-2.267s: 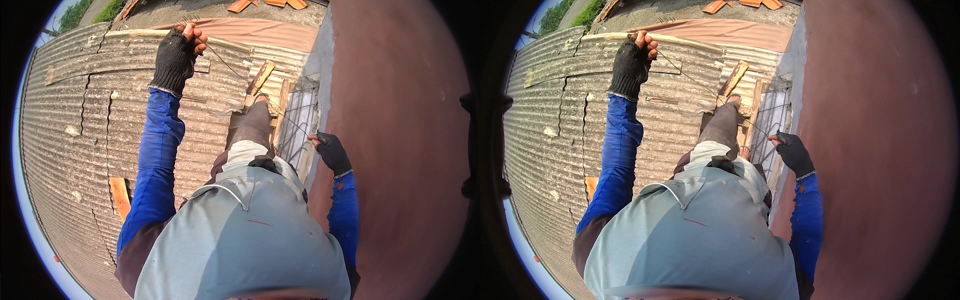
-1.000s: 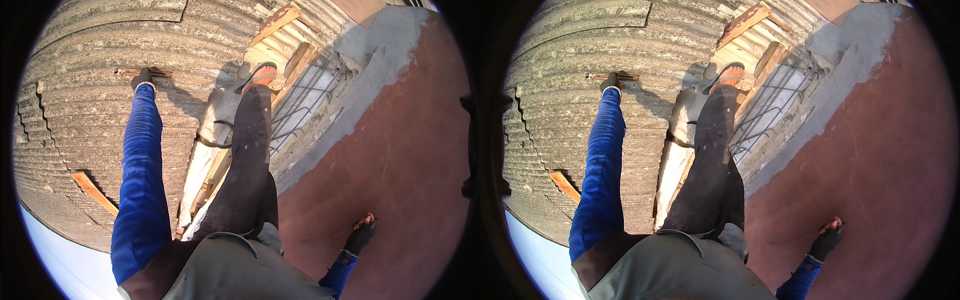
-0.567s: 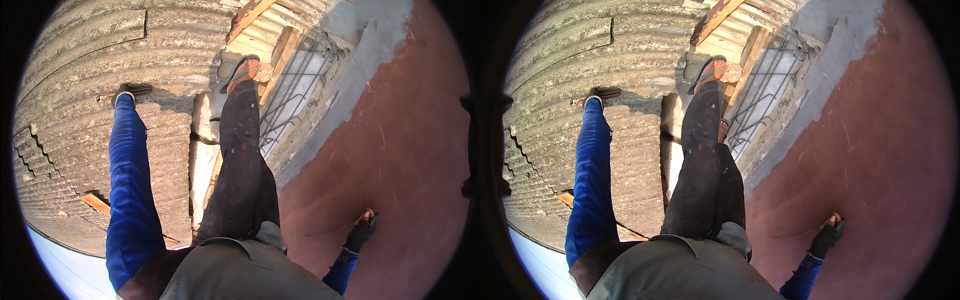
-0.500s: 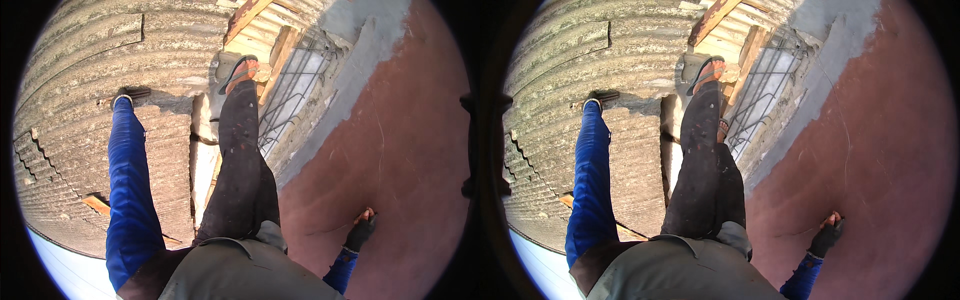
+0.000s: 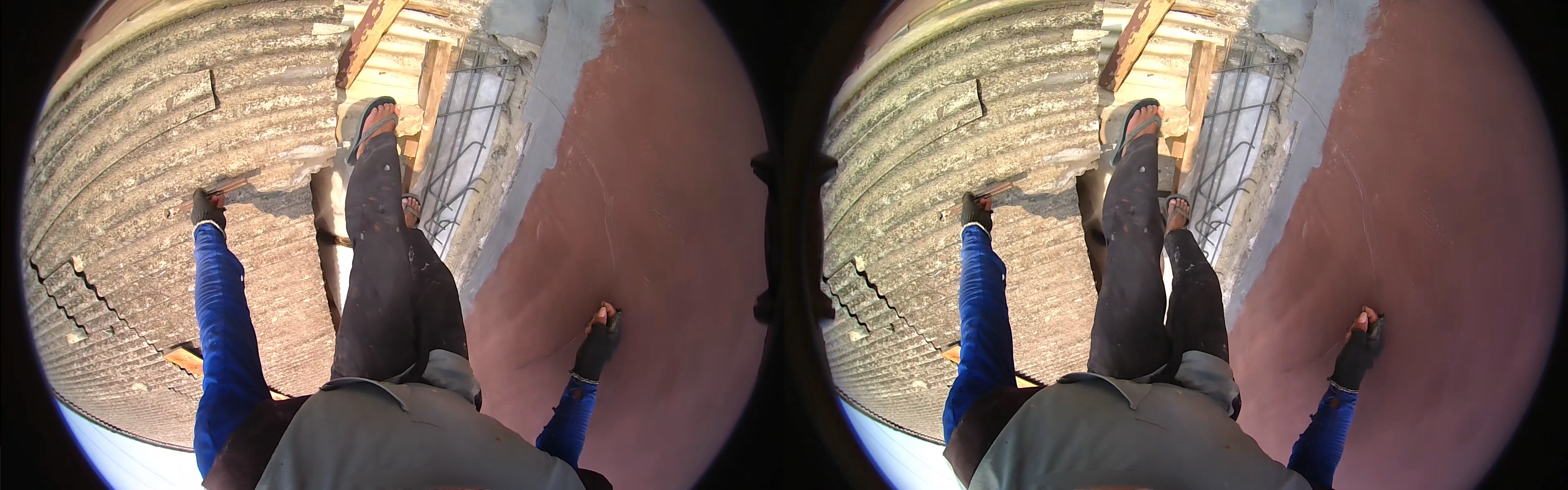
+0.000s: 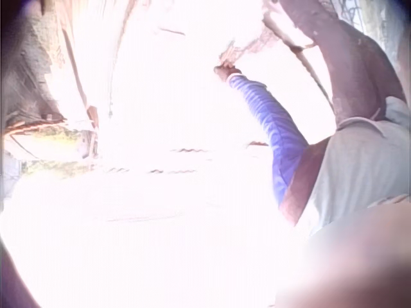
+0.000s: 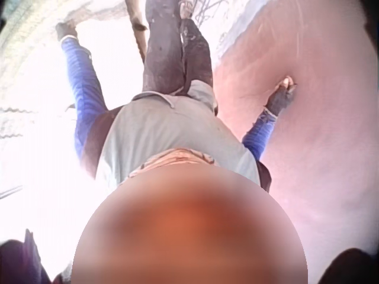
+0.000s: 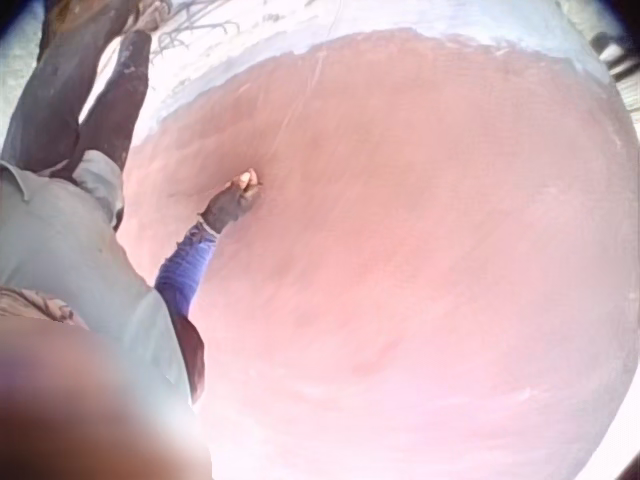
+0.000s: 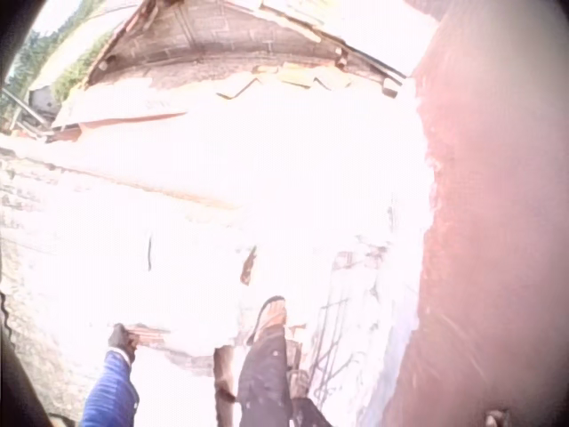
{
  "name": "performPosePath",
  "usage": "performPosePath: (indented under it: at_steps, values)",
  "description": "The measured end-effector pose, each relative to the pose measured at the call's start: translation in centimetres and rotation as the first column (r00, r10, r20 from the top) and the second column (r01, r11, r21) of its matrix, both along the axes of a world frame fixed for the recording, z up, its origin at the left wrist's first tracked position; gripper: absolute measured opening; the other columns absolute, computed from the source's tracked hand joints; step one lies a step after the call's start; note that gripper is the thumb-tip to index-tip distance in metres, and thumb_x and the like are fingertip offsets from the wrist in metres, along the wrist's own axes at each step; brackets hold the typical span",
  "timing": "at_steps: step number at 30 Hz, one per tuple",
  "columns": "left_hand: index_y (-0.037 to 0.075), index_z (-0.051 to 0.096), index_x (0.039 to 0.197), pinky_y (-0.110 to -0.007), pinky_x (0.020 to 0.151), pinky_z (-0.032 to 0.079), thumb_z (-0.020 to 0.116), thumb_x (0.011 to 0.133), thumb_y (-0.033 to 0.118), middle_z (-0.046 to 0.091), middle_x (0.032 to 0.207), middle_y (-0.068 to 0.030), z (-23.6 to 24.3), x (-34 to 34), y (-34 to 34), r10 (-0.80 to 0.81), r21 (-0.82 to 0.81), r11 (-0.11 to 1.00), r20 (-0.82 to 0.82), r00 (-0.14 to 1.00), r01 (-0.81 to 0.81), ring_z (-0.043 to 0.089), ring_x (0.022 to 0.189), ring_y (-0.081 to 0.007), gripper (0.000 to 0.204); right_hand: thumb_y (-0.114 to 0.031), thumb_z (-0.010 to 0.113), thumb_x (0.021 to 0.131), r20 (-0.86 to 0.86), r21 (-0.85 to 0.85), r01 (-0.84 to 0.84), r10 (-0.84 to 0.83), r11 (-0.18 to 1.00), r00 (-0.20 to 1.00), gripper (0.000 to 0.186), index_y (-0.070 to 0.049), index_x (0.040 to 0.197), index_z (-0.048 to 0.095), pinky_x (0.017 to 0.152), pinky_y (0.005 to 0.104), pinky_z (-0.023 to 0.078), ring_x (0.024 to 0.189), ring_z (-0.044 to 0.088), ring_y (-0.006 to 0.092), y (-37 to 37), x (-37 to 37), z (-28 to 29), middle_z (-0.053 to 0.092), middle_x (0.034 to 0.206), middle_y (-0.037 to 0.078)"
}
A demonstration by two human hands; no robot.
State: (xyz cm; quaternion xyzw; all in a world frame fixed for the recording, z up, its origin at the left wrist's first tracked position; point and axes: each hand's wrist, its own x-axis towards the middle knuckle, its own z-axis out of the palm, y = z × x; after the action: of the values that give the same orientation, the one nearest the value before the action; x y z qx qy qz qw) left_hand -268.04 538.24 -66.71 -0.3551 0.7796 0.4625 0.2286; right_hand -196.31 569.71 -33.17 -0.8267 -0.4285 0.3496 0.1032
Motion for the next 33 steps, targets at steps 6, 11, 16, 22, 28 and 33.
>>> performPosePath:
  at_steps: [6,11,16,22,28,33]
  values:
    - [0.006,0.051,0.091,-0.038,0.081,0.053,0.052,0.091,0.023,0.049,0.082,-0.0058,6.8,8.1,3.2,-0.189,0.394,0.903,0.005,0.982,0.172,0.052,0.076,-0.0182,0.017,-0.023,0.057,0.096,-0.172,0.069,0.073,-0.06,0.995,0.983,0.025,-0.002,0.109,0.059,0.055,0.0199,0.035,0.06,0.04,0.0036,-0.2,0.1,-0.4,0.042,0.07,-0.005]
    - [0.007,0.051,0.092,-0.043,0.076,0.052,0.047,0.089,0.026,0.053,0.078,-0.0099,14.8,16.1,7.6,-0.402,0.681,0.69,0.076,0.912,0.247,0.055,0.072,-0.0262,0.02,-0.024,0.056,0.097,-0.371,0.017,0.137,-0.121,0.99,0.921,0.028,-0.001,0.111,0.061,0.059,0.0192,0.039,0.061,0.044,0.0036,-5.1,2.0,1.3,0.048,0.071,-0.004]
    - [0.005,0.048,0.094,-0.038,0.065,0.056,0.048,0.087,0.018,0.051,0.078,-0.0082,21.7,24.0,7.9,-0.452,0.631,0.721,0.112,0.885,0.288,0.055,0.067,-0.0225,0.015,-0.024,0.056,0.095,-0.017,0.219,-0.255,0.265,0.942,0.964,0.032,0.003,0.11,0.063,0.075,0.0268,0.046,0.077,0.056,0.0124,-9.0,5.0,1.6,0.064,0.087,0.006]
    - [0.009,0.044,0.093,-0.026,0.041,0.036,0.048,0.084,0.017,0.04,0.069,-0.0011,27.0,29.8,0.9,-0.556,0.46,0.764,0.114,0.824,0.452,0.037,0.05,-0.0107,0.013,-0.023,0.056,0.094,-0.218,0.226,-0.241,0.29,0.944,0.932,0.032,0.005,0.108,0.062,0.076,0.0271,0.046,0.078,0.057,0.0127,-8.4,6.5,0.9,0.064,0.086,0.007]
    - [0.009,0.045,0.081,-0.031,0.038,0.036,0.047,0.079,0.017,0.039,0.065,-0.0027,26.7,34.2,-6.5,-0.568,0.154,0.822,0.15,0.809,0.548,0.037,0.047,-0.0126,0.008,-0.022,0.057,0.092,-0.267,0.331,-0.222,0.317,0.917,0.91,0.03,0.005,0.106,0.063,0.075,0.0278,0.047,0.076,0.057,0.0133,-8.3,6.3,2.0,0.063,0.082,0.007]
    - [0.008,0.046,0.081,-0.031,0.042,0.04,0.049,0.078,0.017,0.041,0.066,-0.0041,25.2,36.3,-6.9,-0.612,0.184,0.79,0.168,0.773,0.585,0.042,0.05,-0.0145,0.01,-0.02,0.058,0.092,-0.262,0.313,-0.254,0.34,0.915,0.903,0.029,0.005,0.105,0.064,0.074,0.0278,0.047,0.074,0.056,0.0122,-8.4,6.3,1.7,0.063,0.08,0.006]
